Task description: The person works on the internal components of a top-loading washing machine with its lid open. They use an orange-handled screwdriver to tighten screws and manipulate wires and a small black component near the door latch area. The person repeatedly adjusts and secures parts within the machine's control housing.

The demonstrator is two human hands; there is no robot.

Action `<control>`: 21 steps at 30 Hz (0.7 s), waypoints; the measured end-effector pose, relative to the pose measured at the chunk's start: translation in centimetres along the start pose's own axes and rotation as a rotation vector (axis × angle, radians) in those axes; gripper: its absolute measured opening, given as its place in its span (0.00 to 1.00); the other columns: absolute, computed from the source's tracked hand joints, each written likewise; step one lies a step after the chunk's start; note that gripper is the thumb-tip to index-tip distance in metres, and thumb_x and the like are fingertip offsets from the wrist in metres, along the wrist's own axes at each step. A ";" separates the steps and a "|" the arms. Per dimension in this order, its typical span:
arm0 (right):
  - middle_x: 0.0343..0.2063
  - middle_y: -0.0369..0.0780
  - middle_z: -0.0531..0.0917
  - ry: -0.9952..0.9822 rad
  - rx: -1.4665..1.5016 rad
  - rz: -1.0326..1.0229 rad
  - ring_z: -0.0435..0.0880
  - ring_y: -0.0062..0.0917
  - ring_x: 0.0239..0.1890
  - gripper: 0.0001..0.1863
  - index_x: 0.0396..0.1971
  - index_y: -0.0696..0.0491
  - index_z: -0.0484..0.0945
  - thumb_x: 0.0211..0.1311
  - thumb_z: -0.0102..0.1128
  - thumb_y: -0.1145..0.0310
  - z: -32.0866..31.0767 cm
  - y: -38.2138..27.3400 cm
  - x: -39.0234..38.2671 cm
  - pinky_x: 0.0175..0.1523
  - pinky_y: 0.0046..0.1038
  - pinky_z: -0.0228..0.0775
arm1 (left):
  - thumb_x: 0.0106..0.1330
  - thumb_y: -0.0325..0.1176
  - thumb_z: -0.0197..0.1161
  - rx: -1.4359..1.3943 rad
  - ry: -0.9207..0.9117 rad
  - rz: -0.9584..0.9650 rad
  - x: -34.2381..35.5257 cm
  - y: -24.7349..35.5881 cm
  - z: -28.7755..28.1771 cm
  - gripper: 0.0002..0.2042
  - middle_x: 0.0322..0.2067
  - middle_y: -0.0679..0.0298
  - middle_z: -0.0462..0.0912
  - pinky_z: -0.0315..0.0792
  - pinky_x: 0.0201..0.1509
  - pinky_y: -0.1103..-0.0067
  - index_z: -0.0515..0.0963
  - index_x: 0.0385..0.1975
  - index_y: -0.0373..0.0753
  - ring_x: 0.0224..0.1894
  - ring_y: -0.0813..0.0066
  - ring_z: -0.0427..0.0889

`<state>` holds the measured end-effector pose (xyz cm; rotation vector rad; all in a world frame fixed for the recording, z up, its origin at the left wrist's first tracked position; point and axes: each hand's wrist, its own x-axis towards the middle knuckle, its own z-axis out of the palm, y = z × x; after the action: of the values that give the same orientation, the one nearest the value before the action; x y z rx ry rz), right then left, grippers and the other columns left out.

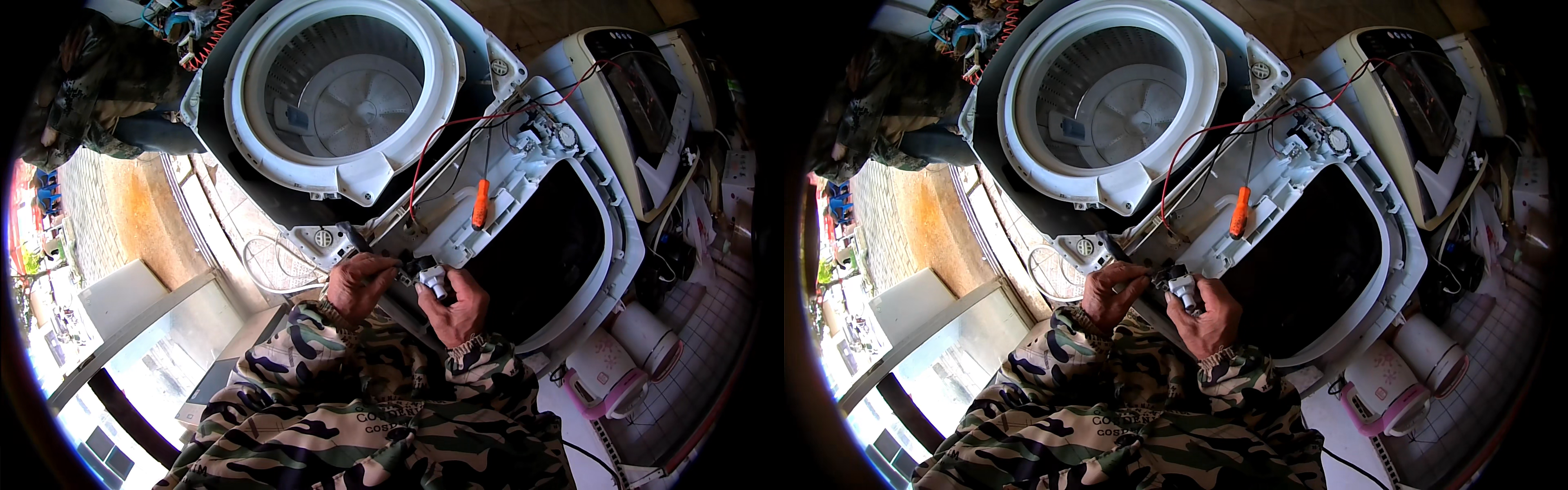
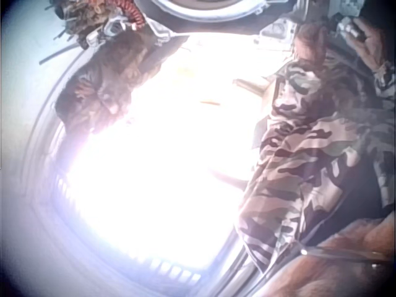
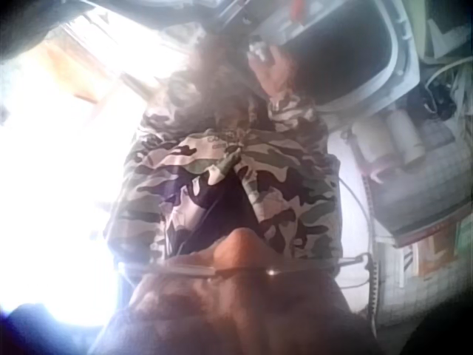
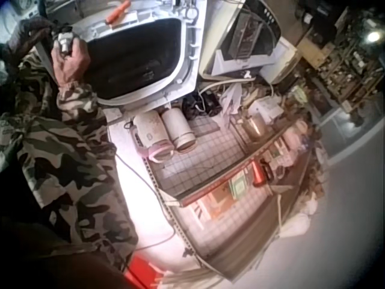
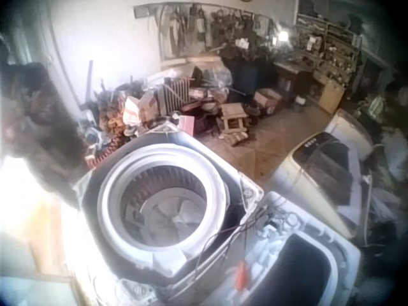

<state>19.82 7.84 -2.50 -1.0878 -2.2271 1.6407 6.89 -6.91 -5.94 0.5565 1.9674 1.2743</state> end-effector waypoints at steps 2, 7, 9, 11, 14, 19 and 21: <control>0.31 0.41 0.82 -0.008 0.000 -0.004 0.83 0.25 0.30 0.15 0.40 0.60 0.81 0.54 0.74 0.71 0.0 0.1 0.0 0.37 0.27 0.75 | 0.62 0.25 0.67 -0.004 0.001 -0.005 0.0 0.1 0.0 0.10 0.35 0.56 0.86 0.77 0.44 0.74 0.86 0.43 0.36 0.38 0.66 0.86; 0.32 0.41 0.82 -0.002 0.003 -0.018 0.83 0.26 0.31 0.17 0.42 0.59 0.81 0.53 0.74 0.72 0.2 0.3 0.0 0.38 0.27 0.76 | 0.62 0.25 0.67 0.015 -0.012 -0.002 0.1 0.3 0.0 0.10 0.35 0.57 0.86 0.77 0.43 0.74 0.86 0.42 0.36 0.38 0.66 0.86; 0.32 0.41 0.82 -0.003 -0.011 -0.029 0.84 0.27 0.31 0.17 0.43 0.59 0.81 0.52 0.74 0.72 0.2 0.3 0.0 0.38 0.27 0.76 | 0.62 0.25 0.68 0.017 -0.016 -0.006 0.2 0.4 -0.1 0.10 0.34 0.57 0.86 0.77 0.43 0.74 0.86 0.42 0.36 0.38 0.66 0.86; 0.33 0.41 0.82 -0.003 -0.041 -0.043 0.84 0.28 0.31 0.18 0.43 0.58 0.81 0.52 0.74 0.72 0.2 0.4 0.0 0.38 0.28 0.77 | 0.61 0.25 0.68 0.012 -0.023 -0.014 0.2 0.4 -0.1 0.10 0.34 0.57 0.86 0.77 0.43 0.74 0.86 0.42 0.36 0.38 0.66 0.86; 0.33 0.42 0.83 0.007 -0.050 -0.046 0.85 0.30 0.32 0.18 0.43 0.58 0.81 0.52 0.75 0.72 0.2 0.2 0.0 0.38 0.29 0.78 | 0.61 0.26 0.68 0.014 -0.018 -0.022 0.2 0.5 -0.1 0.10 0.34 0.57 0.86 0.77 0.43 0.74 0.86 0.42 0.36 0.37 0.66 0.86; 0.33 0.43 0.82 0.022 -0.076 -0.091 0.85 0.34 0.32 0.19 0.44 0.58 0.81 0.51 0.75 0.72 0.4 0.6 0.0 0.38 0.31 0.78 | 0.59 0.26 0.69 0.046 0.007 0.017 0.2 0.1 0.2 0.10 0.33 0.56 0.86 0.78 0.42 0.72 0.86 0.41 0.36 0.37 0.64 0.86; 0.32 0.44 0.82 0.031 -0.093 -0.115 0.84 0.35 0.31 0.20 0.44 0.58 0.81 0.50 0.75 0.72 0.6 0.8 -0.1 0.37 0.32 0.78 | 0.59 0.26 0.69 0.065 0.018 0.042 0.2 0.1 0.3 0.10 0.32 0.56 0.86 0.78 0.41 0.71 0.86 0.40 0.36 0.37 0.62 0.86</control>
<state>19.92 7.49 -3.40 -0.9788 -2.3205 1.4782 7.02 -6.57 -5.98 0.6231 2.0280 1.2482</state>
